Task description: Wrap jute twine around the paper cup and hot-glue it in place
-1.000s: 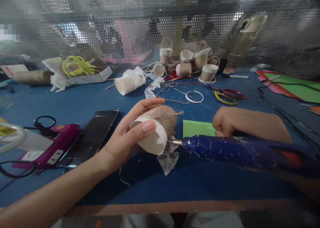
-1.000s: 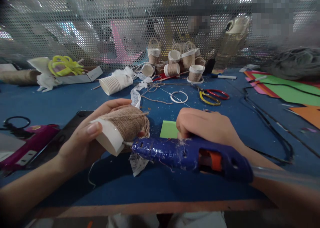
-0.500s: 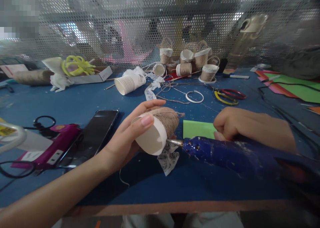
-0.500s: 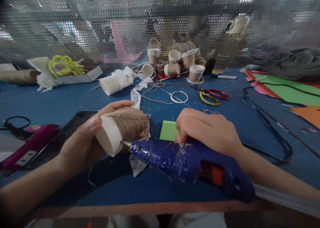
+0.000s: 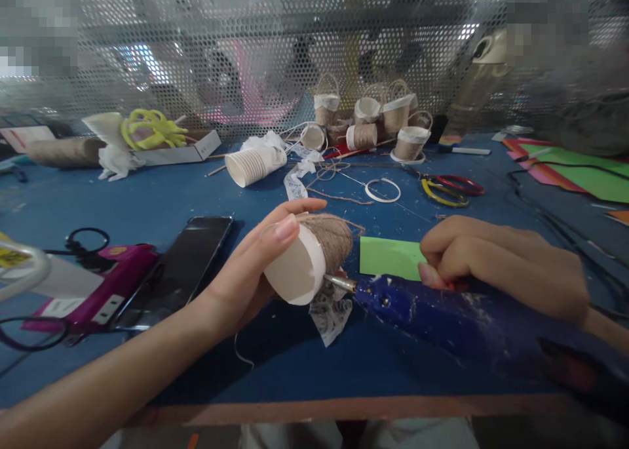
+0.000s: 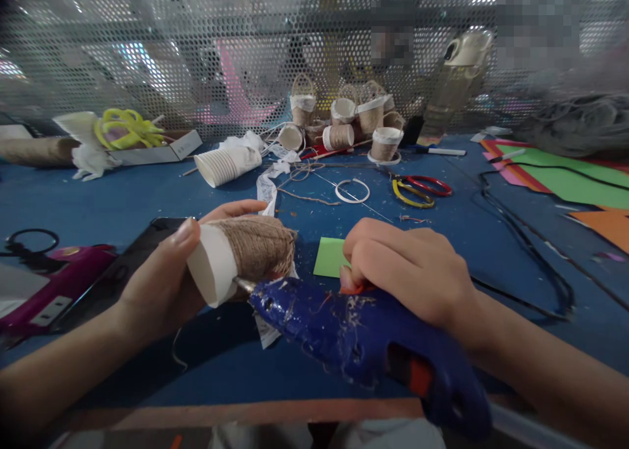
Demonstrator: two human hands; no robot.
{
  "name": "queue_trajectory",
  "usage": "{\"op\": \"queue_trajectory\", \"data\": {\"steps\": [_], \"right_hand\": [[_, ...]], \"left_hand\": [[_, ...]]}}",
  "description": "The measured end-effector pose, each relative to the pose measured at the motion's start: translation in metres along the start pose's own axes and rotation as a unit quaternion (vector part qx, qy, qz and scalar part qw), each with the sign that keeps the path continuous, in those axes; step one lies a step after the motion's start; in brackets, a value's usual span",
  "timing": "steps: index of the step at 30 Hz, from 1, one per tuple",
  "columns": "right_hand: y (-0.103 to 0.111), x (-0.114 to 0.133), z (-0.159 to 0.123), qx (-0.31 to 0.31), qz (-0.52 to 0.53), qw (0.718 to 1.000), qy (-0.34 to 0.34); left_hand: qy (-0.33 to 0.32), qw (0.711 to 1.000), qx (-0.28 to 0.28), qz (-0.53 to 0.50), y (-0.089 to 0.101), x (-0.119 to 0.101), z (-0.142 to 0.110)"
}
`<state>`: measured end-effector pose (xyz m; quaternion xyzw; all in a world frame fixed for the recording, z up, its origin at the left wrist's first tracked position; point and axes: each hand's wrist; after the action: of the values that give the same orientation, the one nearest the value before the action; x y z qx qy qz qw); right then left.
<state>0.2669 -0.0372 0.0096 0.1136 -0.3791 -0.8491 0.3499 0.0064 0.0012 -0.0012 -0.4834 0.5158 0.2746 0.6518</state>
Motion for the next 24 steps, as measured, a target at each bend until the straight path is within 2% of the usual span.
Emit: {"op": "queue_trajectory", "data": {"steps": [9, 17, 24], "right_hand": [[0.0012, -0.0054, -0.0027, 0.020, -0.006, 1.000, 0.018], [0.0038, -0.0074, -0.0017, 0.025, -0.005, 0.999, 0.037], [0.0045, -0.0100, -0.0016, 0.039, 0.007, 0.998, 0.056]], "left_hand": [[-0.004, 0.998, 0.058, -0.038, 0.0017, 0.0015, 0.0035], [0.020, 0.998, 0.027, -0.052, -0.0033, -0.0028, 0.0021], [0.021, 0.998, 0.023, -0.060, -0.0032, -0.0014, 0.0039]]}}
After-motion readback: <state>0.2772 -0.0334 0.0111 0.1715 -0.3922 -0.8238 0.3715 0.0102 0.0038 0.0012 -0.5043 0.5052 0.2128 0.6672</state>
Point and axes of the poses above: each hand's wrist, its own z-axis towards the middle knuckle, its own y-axis out of the back of the hand, x = y × z, and after that the axes turned 6 degrees about -z, right-handed
